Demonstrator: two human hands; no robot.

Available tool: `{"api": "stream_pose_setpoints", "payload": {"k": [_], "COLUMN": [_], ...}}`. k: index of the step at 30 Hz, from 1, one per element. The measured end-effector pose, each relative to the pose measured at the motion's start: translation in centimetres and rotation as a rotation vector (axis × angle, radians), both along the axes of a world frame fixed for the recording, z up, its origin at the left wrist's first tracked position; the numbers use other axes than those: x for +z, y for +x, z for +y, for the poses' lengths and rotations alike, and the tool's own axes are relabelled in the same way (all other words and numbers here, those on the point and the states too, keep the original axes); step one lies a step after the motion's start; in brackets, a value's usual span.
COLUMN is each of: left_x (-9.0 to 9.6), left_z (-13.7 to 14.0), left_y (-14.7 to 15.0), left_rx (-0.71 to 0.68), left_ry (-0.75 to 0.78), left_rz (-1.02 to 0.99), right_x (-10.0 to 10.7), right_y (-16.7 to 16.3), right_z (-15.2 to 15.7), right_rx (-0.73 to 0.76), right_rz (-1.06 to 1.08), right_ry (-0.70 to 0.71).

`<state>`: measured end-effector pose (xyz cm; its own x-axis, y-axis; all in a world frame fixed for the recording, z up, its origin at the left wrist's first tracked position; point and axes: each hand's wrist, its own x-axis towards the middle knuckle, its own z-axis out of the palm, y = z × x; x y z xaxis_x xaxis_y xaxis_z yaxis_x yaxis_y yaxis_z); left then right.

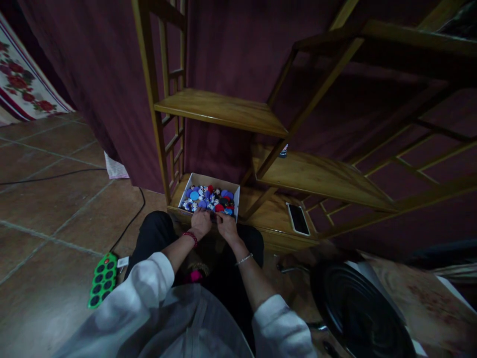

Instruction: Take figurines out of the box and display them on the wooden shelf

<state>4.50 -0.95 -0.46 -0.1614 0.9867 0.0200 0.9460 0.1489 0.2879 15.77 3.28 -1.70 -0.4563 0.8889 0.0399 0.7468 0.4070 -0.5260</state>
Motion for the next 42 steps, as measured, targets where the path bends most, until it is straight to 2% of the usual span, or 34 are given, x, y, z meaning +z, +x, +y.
{"api": "stream_pose_setpoints", "payload": {"k": [8, 18, 25, 32, 42], "left_x": [-1.1, -0.9, -1.4, -1.8, -1.6], "left_z": [-0.1, 0.4, 1.0, 1.6, 2.6], "left_y": [-1.1, -1.6, -2.0, -3.0, -4.0], "left_rx": [0.008, 0.113, 0.143, 0.188, 0.273], "left_ry": [-0.031, -0.088, -0.112, -0.153, -0.205], "left_rz": [-0.043, -0.092, -0.132, -0.183, -0.294], "right_x": [-0.5, -0.8, -0.2, 0.3, -0.1], "right_y": [0.2, -0.3, -0.3, -0.5, -0.9], "right_z": [0.3, 0.1, 0.1, 0.2, 0.6], "right_rx": [0.05, 0.086, 0.071, 0.105, 0.112], "right_rz": [-0.032, -0.015, -0.034, -0.035, -0.033], "right_ry": [-0.023, -0.055, -0.075, -0.134, -0.198]}}
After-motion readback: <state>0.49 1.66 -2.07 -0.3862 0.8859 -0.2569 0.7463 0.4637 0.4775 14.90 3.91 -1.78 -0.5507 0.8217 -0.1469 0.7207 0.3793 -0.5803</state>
